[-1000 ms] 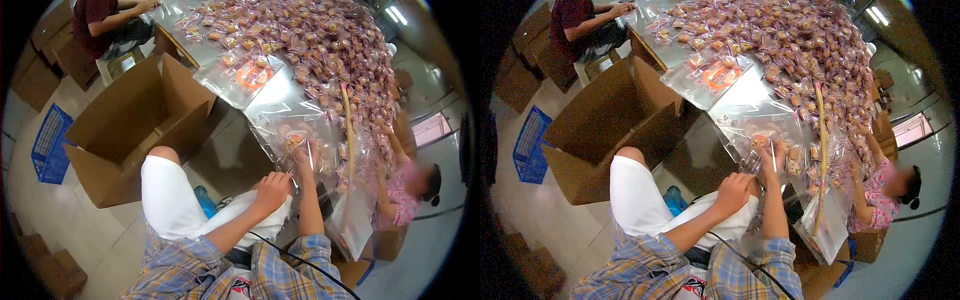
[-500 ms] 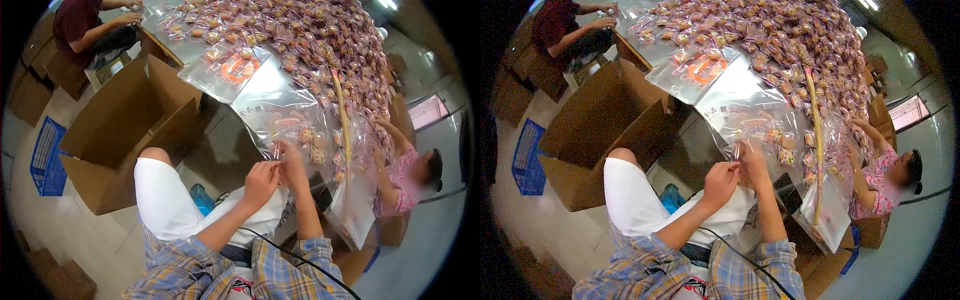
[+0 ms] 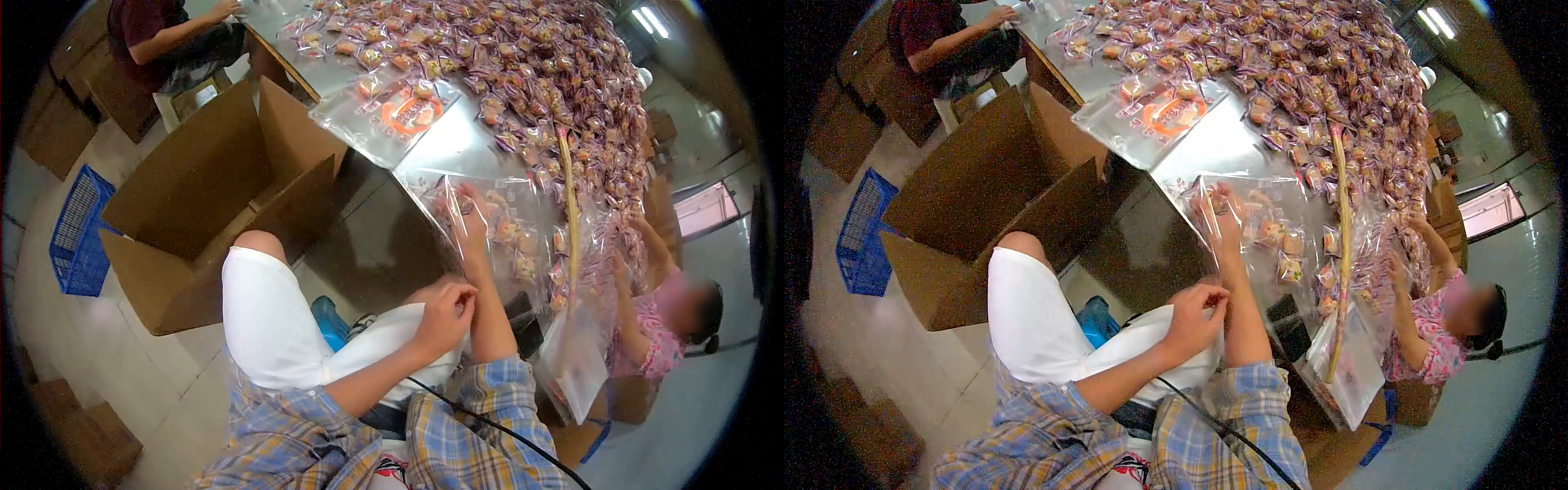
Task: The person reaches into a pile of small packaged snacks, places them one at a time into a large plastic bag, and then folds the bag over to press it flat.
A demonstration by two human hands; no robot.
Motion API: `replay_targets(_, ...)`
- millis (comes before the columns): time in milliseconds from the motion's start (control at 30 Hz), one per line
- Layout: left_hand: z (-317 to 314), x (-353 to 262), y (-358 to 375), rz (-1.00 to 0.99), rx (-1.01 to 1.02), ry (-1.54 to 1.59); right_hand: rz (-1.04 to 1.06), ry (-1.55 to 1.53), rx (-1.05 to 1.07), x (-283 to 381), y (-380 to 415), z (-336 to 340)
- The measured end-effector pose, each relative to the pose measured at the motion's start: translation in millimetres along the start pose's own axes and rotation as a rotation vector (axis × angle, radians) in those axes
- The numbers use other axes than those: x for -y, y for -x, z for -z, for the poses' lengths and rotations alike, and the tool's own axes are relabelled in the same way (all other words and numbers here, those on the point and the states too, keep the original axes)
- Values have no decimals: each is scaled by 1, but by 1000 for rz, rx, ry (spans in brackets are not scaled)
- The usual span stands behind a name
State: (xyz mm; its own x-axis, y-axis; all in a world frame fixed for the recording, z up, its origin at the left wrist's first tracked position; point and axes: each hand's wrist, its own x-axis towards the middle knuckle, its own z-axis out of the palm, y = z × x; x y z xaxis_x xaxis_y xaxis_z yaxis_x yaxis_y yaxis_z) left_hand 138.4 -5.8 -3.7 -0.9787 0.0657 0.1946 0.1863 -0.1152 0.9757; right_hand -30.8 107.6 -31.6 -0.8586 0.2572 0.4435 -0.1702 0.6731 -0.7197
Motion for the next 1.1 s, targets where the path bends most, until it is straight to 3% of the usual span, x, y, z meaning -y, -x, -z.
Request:
replay_targets(133, -1, -3, 13, -11, 42, 16, -233, -138, -62, -39, -10, -14)
replay_targets(200, -2, 1, 13, -24, 28, 68, -159, -25, -37, -36, -10, 2)
replay_targets(233, 4, 7, 5, -23, 19, 146, -345, -227, 66, -4, -3, 15)
replay_targets(267, 11, 13, 0, -44, -66, 89, -382, -540, 99, -25, 4, 11)
replay_targets(333, 16, 37, -21, 156, -213, 331, -277, -465, 101, -37, 18, 15)
replay_targets(400, 30, 39, -48, 258, -299, 182, -75, -261, 83, -38, 35, 21)
replay_targets(467, 31, 63, -68, 228, -311, 155, 69, -152, 70, -30, 46, 25)
replay_targets(533, 28, 66, -89, 288, -204, 399, 148, -136, 71, -14, 55, 26)
replay_targets(567, 27, 67, -96, 318, -149, 522, -125, -544, 155, -3, 58, 26)
replay_targets(667, 32, 58, -110, 504, 54, 561, -80, -613, 254, -1, 56, 25)
replay_targets(700, 30, 54, -111, 556, 17, 544, -10, -539, 270, 1, 53, 24)
replay_targets(800, 28, 42, -107, 567, -23, 553, -240, -429, 343, 7, 44, 26)
replay_targets(900, 29, 34, -105, 625, 0, 466, -275, -604, 375, -3, 33, 10)
replay_targets(1033, 21, 73, -101, 421, 32, 214, -192, -600, 436, -11, 17, 0)
replay_targets(1100, 17, 86, -98, 401, 81, 285, -112, -535, 420, -12, 10, -6)
